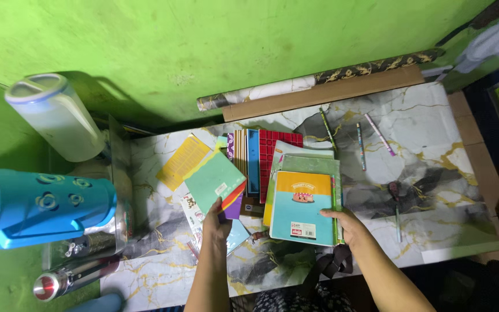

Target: The person wipes the covers of several notebooks and folders with an orange cloth, then places them into a pink plastic drawer unit. The person handles each item individually, wiping the surface before storing it in a drawer.

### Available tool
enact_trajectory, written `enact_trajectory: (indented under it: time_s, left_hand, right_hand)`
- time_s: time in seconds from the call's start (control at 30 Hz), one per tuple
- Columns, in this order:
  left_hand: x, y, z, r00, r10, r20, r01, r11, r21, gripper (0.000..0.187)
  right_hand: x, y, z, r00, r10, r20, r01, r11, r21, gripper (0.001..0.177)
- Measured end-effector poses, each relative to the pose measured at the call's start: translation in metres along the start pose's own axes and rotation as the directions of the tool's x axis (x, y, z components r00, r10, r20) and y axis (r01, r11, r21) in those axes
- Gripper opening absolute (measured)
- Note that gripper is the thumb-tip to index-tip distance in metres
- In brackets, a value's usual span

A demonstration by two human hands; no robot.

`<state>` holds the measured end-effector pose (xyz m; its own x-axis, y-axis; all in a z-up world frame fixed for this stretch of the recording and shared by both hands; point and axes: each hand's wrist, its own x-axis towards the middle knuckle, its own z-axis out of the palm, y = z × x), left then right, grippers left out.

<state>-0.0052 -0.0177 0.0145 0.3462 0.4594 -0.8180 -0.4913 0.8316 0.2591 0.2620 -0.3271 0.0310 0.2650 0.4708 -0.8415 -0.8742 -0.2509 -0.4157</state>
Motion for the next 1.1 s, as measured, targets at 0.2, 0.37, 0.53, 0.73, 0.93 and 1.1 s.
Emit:
enact_trajectory:
  time_s: [0.2,0.37,0.53,0.73,0.93,1.1]
  left_hand:
    - [-0.066,-0.024,-0.004,0.991,0.052,0.124,-0.070,0.987,0.148,0.030]
    - [-0.112,-0.047,0.003,0.973,0.162,0.162,-0.197,0.953,0.230,0.036]
    - [-0.166,-0.077,0.018,0.936,0.241,0.258,-0.307,0.916,0.258,0.039]
    - [-0.228,-0.123,0.057,0.901,0.164,0.402,-0.293,0.913,0.285,0.038]
    - [-0.284,-0.161,0.098,0.824,-0.017,0.567,-0.213,0.917,0.338,0.037]
    - [-0.352,-0.183,0.095,0.740,-0.113,0.663,-0.243,0.875,0.420,0.045]
  right_hand:
    - [-0.057,-0.018,-0.009,0.986,-0.161,0.044,0.159,0.987,0.032,0.064]
    - [-0.125,-0.046,-0.018,0.966,-0.249,0.069,0.249,0.969,0.008,0.065]
    - [-0.212,-0.072,-0.031,0.896,-0.442,0.041,0.444,0.896,-0.032,0.066]
    - [-0.332,-0.089,-0.048,0.792,-0.606,0.074,0.602,0.796,0.066,0.068]
    - [-0.448,-0.071,-0.064,0.654,-0.756,0.022,0.752,0.653,0.091,0.068]
    - [-0.525,-0.014,-0.078,0.546,-0.830,-0.109,0.836,0.534,0.122,0.067]
